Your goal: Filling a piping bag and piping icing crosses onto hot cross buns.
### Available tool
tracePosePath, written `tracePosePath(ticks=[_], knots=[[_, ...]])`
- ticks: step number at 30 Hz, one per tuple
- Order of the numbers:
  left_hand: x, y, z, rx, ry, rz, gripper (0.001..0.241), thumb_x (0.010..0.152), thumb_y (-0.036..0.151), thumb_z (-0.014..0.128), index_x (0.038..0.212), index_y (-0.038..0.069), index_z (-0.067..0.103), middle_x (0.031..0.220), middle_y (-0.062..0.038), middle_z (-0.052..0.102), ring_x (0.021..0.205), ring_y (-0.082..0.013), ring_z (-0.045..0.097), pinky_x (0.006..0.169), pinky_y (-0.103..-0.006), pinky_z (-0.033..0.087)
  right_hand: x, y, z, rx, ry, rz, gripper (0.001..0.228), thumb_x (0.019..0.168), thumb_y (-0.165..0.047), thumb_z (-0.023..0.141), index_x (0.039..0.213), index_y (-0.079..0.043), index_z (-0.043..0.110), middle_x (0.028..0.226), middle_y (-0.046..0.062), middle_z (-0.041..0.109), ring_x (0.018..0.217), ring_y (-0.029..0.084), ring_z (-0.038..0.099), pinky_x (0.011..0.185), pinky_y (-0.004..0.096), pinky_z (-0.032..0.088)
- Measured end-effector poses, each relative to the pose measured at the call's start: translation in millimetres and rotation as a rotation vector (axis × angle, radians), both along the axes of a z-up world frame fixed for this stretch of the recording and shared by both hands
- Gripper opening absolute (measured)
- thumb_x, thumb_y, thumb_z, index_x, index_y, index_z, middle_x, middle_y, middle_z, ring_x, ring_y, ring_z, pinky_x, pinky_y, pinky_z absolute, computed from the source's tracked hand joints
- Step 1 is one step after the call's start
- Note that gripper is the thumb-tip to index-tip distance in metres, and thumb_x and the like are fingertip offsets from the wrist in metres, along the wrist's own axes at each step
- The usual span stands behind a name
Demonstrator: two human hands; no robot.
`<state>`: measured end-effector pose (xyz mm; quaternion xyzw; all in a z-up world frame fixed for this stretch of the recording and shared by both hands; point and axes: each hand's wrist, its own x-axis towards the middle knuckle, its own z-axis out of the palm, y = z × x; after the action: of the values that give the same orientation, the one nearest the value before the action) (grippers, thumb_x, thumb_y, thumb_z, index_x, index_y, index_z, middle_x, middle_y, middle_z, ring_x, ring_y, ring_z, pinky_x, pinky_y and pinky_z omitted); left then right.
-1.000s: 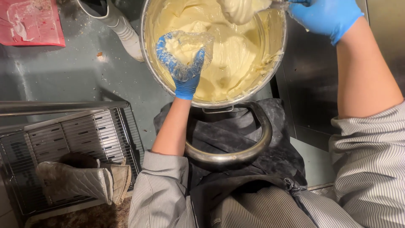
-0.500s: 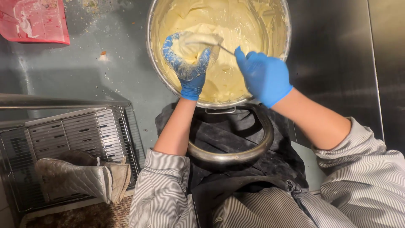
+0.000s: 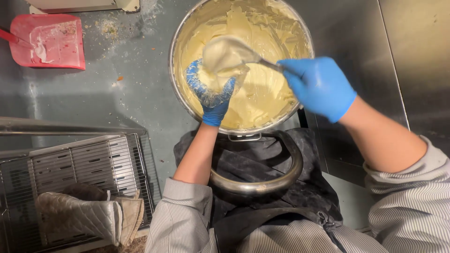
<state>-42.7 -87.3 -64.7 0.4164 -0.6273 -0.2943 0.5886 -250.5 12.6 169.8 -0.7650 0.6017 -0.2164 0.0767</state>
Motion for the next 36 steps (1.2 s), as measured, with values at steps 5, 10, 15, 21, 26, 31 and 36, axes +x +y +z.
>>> tracePosePath(ticks=[5, 10, 15, 21, 26, 31, 36], knots=[[-0.5, 4.1, -14.7, 0.03, 0.081, -0.063, 0.096, 0.08, 0.025, 0.092, 0.153, 0.002, 0.034, 0.15, -0.013, 0.042, 0.141, -0.0292, 0.043, 0.124, -0.043, 0.035, -45.2, -37.4, -11.8, 0.361, -0.507, -0.101, 0.017, 0.103, -0.013, 0.066, 0.101, 0.0, 0.077, 0.071, 0.007, 0.064, 0.062, 0.011, 0.053, 0.056, 0.026, 0.043], [7.0, 4.2, -23.9, 0.21, 0.224, -0.137, 0.078, 0.089, 0.014, 0.086, 0.149, -0.001, 0.04, 0.145, -0.014, 0.051, 0.132, -0.0254, 0.052, 0.114, -0.0388, 0.046, -79.5, -82.3, -31.9, 0.386, -0.313, -0.322, 0.024, 0.1, -0.019, 0.065, 0.108, -0.001, 0.079, 0.074, 0.009, 0.066, 0.068, 0.018, 0.058, 0.064, 0.034, 0.046], [21.4, -1.2, -80.8, 0.166, -0.038, -0.148, 0.038, 0.1, 0.006, 0.078, 0.136, 0.003, 0.067, 0.129, -0.008, 0.071, 0.116, -0.0184, 0.069, 0.104, -0.0342, 0.058, -81.8, -132.6, -134.4, 0.521, 0.465, -0.245, 0.024, 0.09, -0.011, 0.064, 0.108, -0.006, 0.077, 0.097, 0.02, 0.074, 0.086, 0.038, 0.072, 0.076, 0.047, 0.057], [11.6, 6.7, -27.2, 0.328, 0.304, -0.172, 0.051, 0.09, 0.008, 0.081, 0.134, -0.003, 0.056, 0.128, -0.008, 0.064, 0.114, -0.0169, 0.063, 0.098, -0.0333, 0.056, -60.8, -151.6, -229.8, 0.568, 0.875, -0.143, 0.018, 0.092, -0.012, 0.064, 0.1, -0.012, 0.08, 0.101, 0.012, 0.078, 0.094, 0.031, 0.076, 0.074, 0.043, 0.058], [14.4, 4.9, -54.5, 0.025, -0.168, -0.083, 0.039, 0.096, 0.006, 0.082, 0.131, 0.002, 0.065, 0.132, -0.01, 0.066, 0.12, -0.0199, 0.065, 0.104, -0.0358, 0.056, -55.0, -156.3, -240.5, 0.618, 0.826, -0.121, 0.02, 0.087, -0.01, 0.067, 0.101, -0.014, 0.08, 0.103, 0.01, 0.076, 0.096, 0.031, 0.074, 0.073, 0.043, 0.058], [25.5, 2.6, -66.3, -0.299, -0.637, 0.049, 0.037, 0.092, 0.012, 0.081, 0.126, 0.02, 0.07, 0.129, -0.005, 0.067, 0.117, -0.0239, 0.066, 0.104, -0.0389, 0.052, -31.3, -146.3, -206.3, 0.511, 0.105, -0.109, 0.033, 0.101, -0.04, 0.063, 0.11, -0.013, 0.079, 0.1, 0.014, 0.074, 0.09, 0.036, 0.068, 0.076, 0.046, 0.051], [18.2, 7.1, -63.0, -0.068, -0.279, -0.129, 0.06, 0.093, 0.014, 0.086, 0.142, 0.013, 0.052, 0.14, -0.008, 0.06, 0.127, -0.0245, 0.061, 0.111, -0.0386, 0.051, -3.8, -123.7, -181.7, 1.105, -0.711, -0.221, 0.057, 0.1, -0.053, 0.055, 0.108, 0.001, 0.071, 0.088, 0.011, 0.07, 0.074, 0.022, 0.071, 0.064, 0.034, 0.055]])
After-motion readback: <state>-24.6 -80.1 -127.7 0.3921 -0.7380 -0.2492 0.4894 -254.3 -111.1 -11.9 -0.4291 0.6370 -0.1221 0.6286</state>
